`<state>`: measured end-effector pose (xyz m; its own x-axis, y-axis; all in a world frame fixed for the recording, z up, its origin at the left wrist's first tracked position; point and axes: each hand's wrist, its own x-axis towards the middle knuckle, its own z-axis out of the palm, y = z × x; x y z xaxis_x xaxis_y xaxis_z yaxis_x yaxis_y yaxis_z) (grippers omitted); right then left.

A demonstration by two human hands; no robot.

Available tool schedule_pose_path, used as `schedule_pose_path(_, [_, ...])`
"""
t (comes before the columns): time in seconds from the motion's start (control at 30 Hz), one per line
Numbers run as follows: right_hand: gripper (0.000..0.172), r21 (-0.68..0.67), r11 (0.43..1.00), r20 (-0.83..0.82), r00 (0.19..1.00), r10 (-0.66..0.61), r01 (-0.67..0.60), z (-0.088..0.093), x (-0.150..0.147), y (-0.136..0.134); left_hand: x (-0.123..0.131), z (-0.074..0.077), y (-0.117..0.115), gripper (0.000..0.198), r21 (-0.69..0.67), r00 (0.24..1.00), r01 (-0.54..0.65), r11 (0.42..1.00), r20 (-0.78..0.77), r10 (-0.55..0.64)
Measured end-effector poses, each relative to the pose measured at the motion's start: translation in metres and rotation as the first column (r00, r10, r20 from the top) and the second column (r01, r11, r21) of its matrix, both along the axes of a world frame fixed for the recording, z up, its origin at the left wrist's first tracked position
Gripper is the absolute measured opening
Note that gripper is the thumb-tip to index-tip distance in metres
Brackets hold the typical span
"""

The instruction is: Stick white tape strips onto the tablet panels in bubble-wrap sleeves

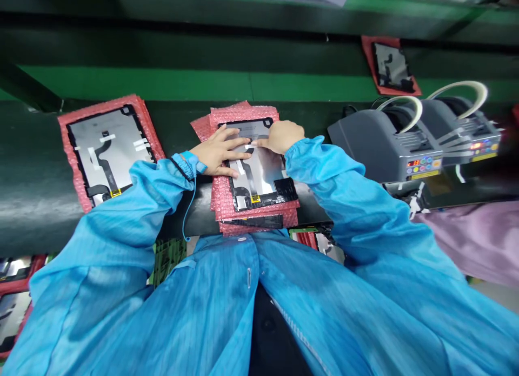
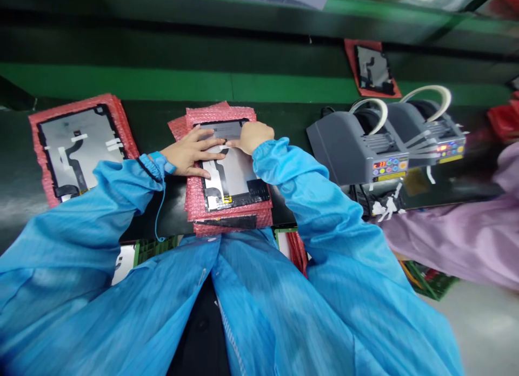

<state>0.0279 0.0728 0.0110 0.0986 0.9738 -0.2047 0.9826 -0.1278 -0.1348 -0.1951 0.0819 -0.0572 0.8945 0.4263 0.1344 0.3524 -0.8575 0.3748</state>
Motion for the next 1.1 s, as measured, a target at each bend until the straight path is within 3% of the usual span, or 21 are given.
schedule_pose_path(0.07, [0.037,0.084,0.996,-0.074,0.997,-0.031,0.038,0.003,0.021,-0.008,0.001,0.001,-0.001,0.063,0.002,1.0,-0.009,1.0,0.012,0.009])
schedule_pose_path(0.13, [0.041,0.17,0.981,-0.271,0.962,-0.042,0.091,0.002,0.051,-0.033,0.001,0.004,-0.001,0.058,-0.009,0.999,-0.033,0.999,0.034,0.034])
schedule_pose_path(0.17, [0.047,0.198,0.97,-0.396,0.916,-0.054,0.143,-0.001,0.069,-0.052,0.001,0.006,-0.001,0.056,-0.021,0.998,-0.047,0.999,0.046,0.048])
schedule_pose_path(0.23, [0.052,0.217,0.91,-0.676,0.727,-0.121,0.353,-0.014,0.109,-0.099,0.001,0.012,0.0,0.05,-0.052,0.993,-0.08,0.995,0.079,0.084])
schedule_pose_path(0.3, [0.051,0.162,0.776,-0.83,0.51,-0.227,0.609,-0.032,0.146,-0.147,0.004,0.023,0.0,0.044,-0.067,0.982,-0.128,0.99,0.128,0.136])
schedule_pose_path(0.37, [0.048,0.115,0.559,-0.894,0.331,-0.302,0.821,-0.047,0.174,-0.184,0.014,0.035,-0.003,0.041,-0.058,0.968,-0.167,0.984,0.18,0.175])
schedule_pose_path(0.43, [0.047,0.064,0.339,-0.917,0.19,-0.35,0.939,-0.054,0.193,-0.204,0.033,0.047,-0.011,0.042,-0.033,0.969,-0.145,0.989,0.196,0.149])
schedule_pose_path(0.47, [0.046,0.034,0.268,-0.924,0.132,-0.358,0.963,-0.054,0.2,-0.206,0.046,0.051,-0.016,0.043,-0.018,0.976,-0.109,0.994,0.189,0.111])
schedule_pose_path(0.5, [0.044,-0.003,0.232,-0.931,0.082,-0.357,0.973,-0.052,0.206,-0.204,0.06,0.053,-0.021,0.044,-0.002,0.983,-0.062,0.998,0.174,0.061])
schedule_pose_path(0.6, [0.039,-0.106,0.247,-0.955,-0.029,-0.296,0.963,-0.043,0.22,-0.187,0.106,0.052,-0.038,0.049,0.039,0.992,0.089,0.995,0.087,-0.092])
schedule_pose_path(0.7, [0.033,-0.065,0.263,-0.981,-0.014,-0.192,0.963,-0.039,0.226,-0.174,0.142,0.042,-0.047,0.056,0.077,0.99,0.139,0.987,-0.011,-0.138])
schedule_pose_path(0.77, [0.034,0.038,0.245,-0.988,0.074,-0.138,0.969,-0.042,0.226,-0.173,0.153,0.035,-0.046,0.054,0.096,0.99,0.129,0.987,-0.064,-0.124])
schedule_pose_path(0.87, [0.036,0.171,0.175,-0.977,0.19,-0.1,0.97,-0.052,0.227,-0.179,0.152,0.032,-0.041,0.052,0.095,0.983,0.124,0.988,-0.149,-0.109])
schedule_pose_path(0.93, [0.037,0.185,0.149,-0.977,0.198,-0.077,0.971,-0.059,0.229,-0.182,0.147,0.035,-0.039,0.055,0.097,0.974,0.138,0.986,-0.193,-0.117])
schedule_pose_path(1.1, [0.042,0.158,0.166,-0.986,0.163,-0.017,0.973,-0.068,0.235,-0.18,0.141,0.039,-0.039,0.056,0.087,0.968,0.18,0.98,-0.192,-0.161])
